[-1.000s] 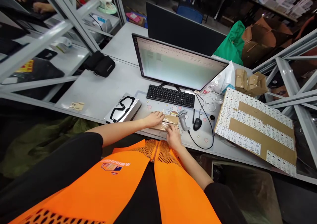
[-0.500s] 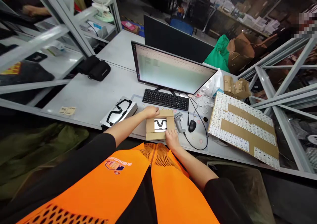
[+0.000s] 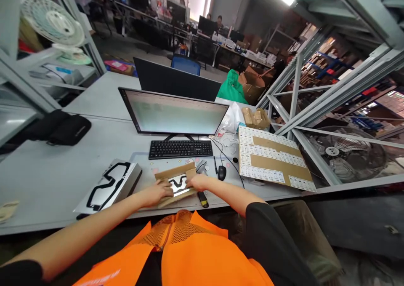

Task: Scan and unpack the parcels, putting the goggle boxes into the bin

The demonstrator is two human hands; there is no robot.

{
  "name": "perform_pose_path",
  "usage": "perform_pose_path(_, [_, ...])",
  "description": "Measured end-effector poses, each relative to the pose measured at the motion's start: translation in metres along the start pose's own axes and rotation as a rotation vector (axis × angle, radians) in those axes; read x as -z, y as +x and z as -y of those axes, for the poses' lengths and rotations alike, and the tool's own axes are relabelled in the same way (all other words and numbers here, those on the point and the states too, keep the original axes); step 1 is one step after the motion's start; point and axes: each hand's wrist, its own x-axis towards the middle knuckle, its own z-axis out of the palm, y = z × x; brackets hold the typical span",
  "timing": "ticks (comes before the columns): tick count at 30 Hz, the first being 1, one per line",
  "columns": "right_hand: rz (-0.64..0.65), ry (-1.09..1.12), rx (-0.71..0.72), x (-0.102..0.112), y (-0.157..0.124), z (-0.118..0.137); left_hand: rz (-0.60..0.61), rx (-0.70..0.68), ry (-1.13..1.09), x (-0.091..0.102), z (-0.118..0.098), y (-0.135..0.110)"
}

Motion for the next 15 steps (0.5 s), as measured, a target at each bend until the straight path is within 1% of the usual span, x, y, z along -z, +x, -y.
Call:
perform_pose_path(1, [-0.006, -0.037, 0.010, -0.001, 0.001, 0.002, 0.008, 0.043, 0.026, -0.002, 0.001, -0.004])
perform_pose_path(2, [-0.039, -0.070, 0.021, -0.001, 0.001, 0.003, -0.003, 0.069, 0.064, -0.002, 0.001, -0.007])
perform_pose_path(4, [-0.142, -0.127, 0.028, 0.000, -0.003, 0.000, -0.069, 0.106, 0.156, 0.004, 0.000, -0.012])
perform_pose_path(7, [-0.296, -0.146, -0.041, 0.008, -0.015, -0.015, -0.191, 0.189, 0.241, 0.021, -0.001, -0.024])
perform_pose_path(9, [-0.372, -0.089, -0.101, 0.014, -0.024, -0.029, -0.278, 0.249, 0.214, 0.029, 0.002, -0.037])
perform_pose_path(11, [-0.451, 0.002, -0.131, 0.017, -0.032, -0.043, -0.403, 0.299, 0.124, 0.032, 0.005, -0.050])
perform_pose_path(13, [-0.582, 0.136, -0.159, 0.015, -0.038, -0.054, -0.584, 0.376, -0.019, 0.029, 0.005, -0.059])
perform_pose_path(15, [-0.737, 0.351, -0.193, 0.010, -0.040, -0.061, -0.787, 0.526, -0.199, 0.020, 0.001, -0.058])
